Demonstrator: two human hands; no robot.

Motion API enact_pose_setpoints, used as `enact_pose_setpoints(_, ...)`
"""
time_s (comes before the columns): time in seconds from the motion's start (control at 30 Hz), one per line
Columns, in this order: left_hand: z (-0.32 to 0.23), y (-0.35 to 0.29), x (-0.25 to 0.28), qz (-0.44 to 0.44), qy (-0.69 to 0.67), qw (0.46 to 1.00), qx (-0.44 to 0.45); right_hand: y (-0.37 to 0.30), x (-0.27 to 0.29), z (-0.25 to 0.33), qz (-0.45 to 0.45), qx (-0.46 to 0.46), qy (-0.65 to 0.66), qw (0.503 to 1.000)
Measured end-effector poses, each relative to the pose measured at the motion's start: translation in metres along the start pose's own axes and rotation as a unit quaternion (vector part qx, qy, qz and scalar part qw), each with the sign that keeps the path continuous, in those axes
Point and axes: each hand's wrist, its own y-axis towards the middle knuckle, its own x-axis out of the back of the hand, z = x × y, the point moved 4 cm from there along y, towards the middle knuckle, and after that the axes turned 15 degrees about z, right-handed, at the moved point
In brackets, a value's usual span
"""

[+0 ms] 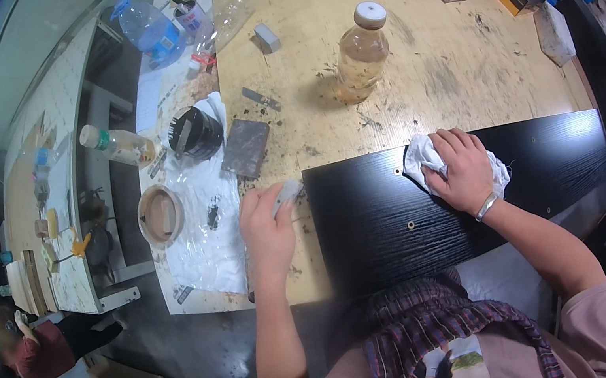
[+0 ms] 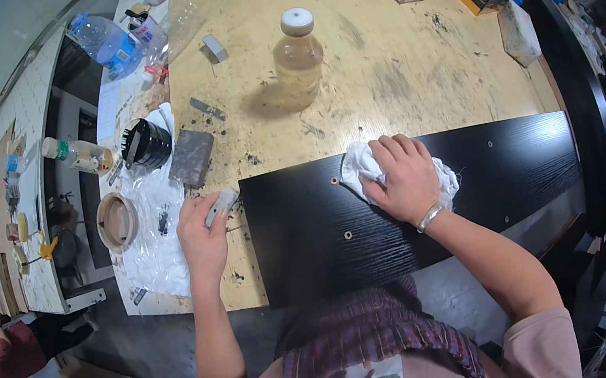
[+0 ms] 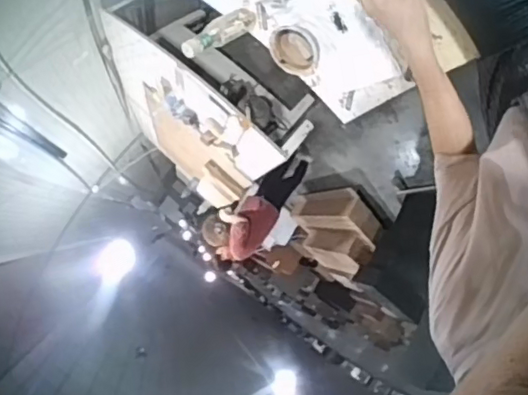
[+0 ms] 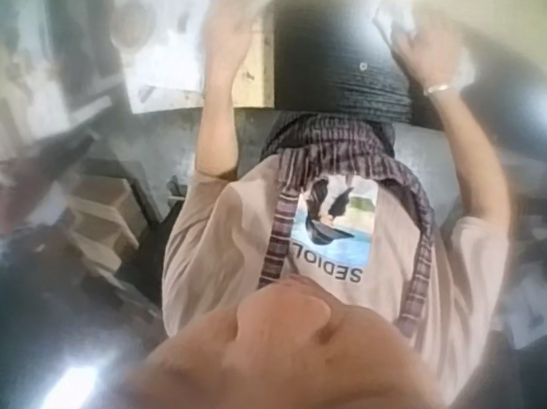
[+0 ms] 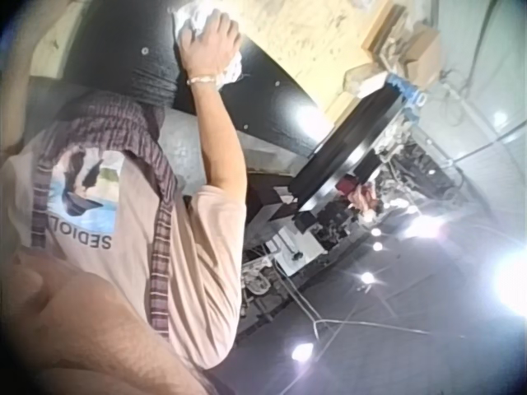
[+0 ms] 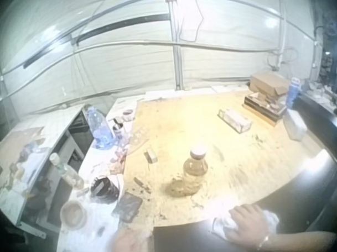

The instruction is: The person wipes a black wooden panel with a white cloth, then uses a small rectangular block to rub the surface, and continues wiping. The person repeats this process on multiple panels, occasionally picking up a bottle and applying liquid to the cloth before wiping.

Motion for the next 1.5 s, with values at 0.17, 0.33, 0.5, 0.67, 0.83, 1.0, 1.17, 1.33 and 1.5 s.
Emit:
enact_pose_setpoints(0.17, 0.002, 0.016, -0.002, -0.066, 0.061, 0.996, -0.026, 0.0, 0.001, 0.002, 0.008, -0.001, 0.004, 1.0)
enact_pose_setpoints(0.33, 0.041, -0.01, 0.005, -0.105, -0.215, 0.967, 0.087, -0.001, -0.002, 0.0, 0.01, -0.011, -0.002, 1.0)
enact_pose_setpoints(0.5, 0.08, -0.002, 0.009, -0.114, -0.29, 0.935, 0.167, -0.002, -0.001, 0.0, 0.003, -0.008, -0.003, 1.0)
enact_pose_setpoints(0.67, 0.061, 0.057, -0.02, -0.093, -0.23, 0.966, 0.069, 0.0, -0.001, 0.0, 0.002, 0.002, 0.006, 1.0)
enact_pose_setpoints(0.83, 0.028, 0.081, -0.017, -0.069, -0.016, 0.993, 0.095, 0.0, -0.002, 0.001, -0.001, 0.005, 0.0, 1.0)
enact_pose_setpoints(1.0, 0.04, 0.01, 0.007, -0.08, 0.062, 0.994, 0.041, -0.004, -0.004, -0.004, -0.009, -0.008, -0.001, 1.0)
enact_pose_setpoints(1.17, 0.054, -0.069, -0.002, -0.021, 0.18, 0.981, 0.074, -0.003, -0.007, -0.002, -0.003, -0.007, -0.001, 1.0)
enact_pose_setpoints(1.33, 0.051, -0.072, -0.006, -0.012, 0.183, 0.976, 0.113, -0.003, -0.005, -0.001, 0.001, -0.007, -0.005, 1.0)
enact_pose_setpoints(1.5, 0.06, -0.07, -0.008, 0.034, 0.088, 0.984, 0.153, -0.003, -0.004, -0.002, 0.007, -0.012, -0.003, 1.0)
